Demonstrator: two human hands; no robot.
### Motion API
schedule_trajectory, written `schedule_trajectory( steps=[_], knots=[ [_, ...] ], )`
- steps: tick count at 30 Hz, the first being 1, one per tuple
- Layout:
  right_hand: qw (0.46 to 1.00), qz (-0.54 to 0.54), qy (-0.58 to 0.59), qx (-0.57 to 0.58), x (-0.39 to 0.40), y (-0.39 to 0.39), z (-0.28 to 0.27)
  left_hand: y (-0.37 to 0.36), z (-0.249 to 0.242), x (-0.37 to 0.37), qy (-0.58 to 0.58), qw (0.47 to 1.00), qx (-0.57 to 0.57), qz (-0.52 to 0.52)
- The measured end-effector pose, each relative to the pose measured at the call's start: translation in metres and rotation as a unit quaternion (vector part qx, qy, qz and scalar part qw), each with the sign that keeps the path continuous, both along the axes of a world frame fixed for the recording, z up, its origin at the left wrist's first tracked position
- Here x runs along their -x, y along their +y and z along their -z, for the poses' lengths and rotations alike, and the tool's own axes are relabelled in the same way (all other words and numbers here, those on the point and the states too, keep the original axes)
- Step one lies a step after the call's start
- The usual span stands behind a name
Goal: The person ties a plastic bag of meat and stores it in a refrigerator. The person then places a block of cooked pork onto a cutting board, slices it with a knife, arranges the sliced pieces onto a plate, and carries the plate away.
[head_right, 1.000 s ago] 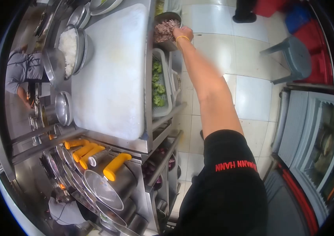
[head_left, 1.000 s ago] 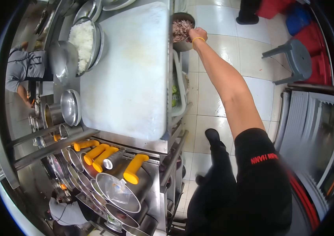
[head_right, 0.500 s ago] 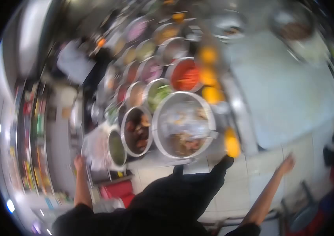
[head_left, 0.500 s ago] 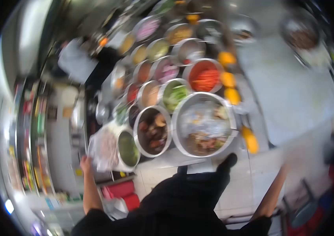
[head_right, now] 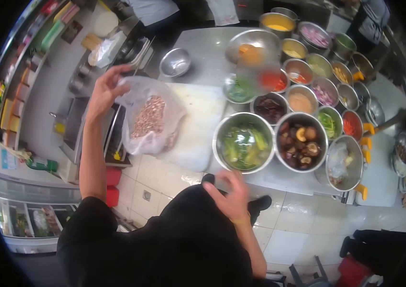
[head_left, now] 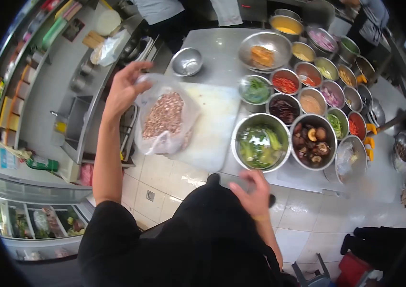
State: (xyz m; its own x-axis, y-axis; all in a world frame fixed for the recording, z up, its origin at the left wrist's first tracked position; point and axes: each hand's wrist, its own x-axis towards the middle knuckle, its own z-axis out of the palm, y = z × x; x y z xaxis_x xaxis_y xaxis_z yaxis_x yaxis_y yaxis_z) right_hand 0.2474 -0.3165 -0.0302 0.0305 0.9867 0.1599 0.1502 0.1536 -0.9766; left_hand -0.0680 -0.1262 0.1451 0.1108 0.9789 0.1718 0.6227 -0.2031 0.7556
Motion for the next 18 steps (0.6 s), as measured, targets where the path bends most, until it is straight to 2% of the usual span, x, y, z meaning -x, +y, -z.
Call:
schedule_trajectory(
  steps=[3,6,8,10,12,14,16,17,18],
  knots=[
    [0.974,-0.106,-0.047,-0.196,0.11,0.078,-0.035,0.007,-0.017,0.03,-0.048,0.999,-0.002,0.026],
    [0.952,-0.184,-0.096,-0.223,0.197,0.129,-0.02,0.011,-0.02,0.057,-0.091,0.993,0.017,0.07],
    [0.902,-0.265,-0.318,-0.122,0.231,0.15,-0.002,0.017,-0.018,0.073,-0.095,0.989,0.017,0.115],
    [0.834,-0.325,-0.442,-0.068,0.238,0.154,0.015,0.024,-0.009,0.085,-0.063,0.99,-0.045,0.119],
    [0.796,-0.33,-0.507,-0.003,0.233,0.149,0.014,0.024,-0.009,0.089,-0.099,0.988,-0.03,0.111],
    [0.807,-0.346,-0.478,-0.016,0.218,0.15,-0.003,0.038,-0.008,0.096,-0.14,0.984,0.034,0.102],
    [0.88,-0.302,-0.357,-0.082,0.206,0.151,-0.027,0.054,-0.017,0.093,-0.141,0.985,0.039,0.087],
    [0.878,-0.303,-0.361,-0.087,0.207,0.154,-0.043,0.064,-0.023,0.088,-0.139,0.985,0.049,0.085],
    [0.915,-0.255,-0.293,-0.111,0.207,0.157,-0.064,0.072,-0.029,0.081,-0.141,0.985,0.043,0.086]
  ],
)
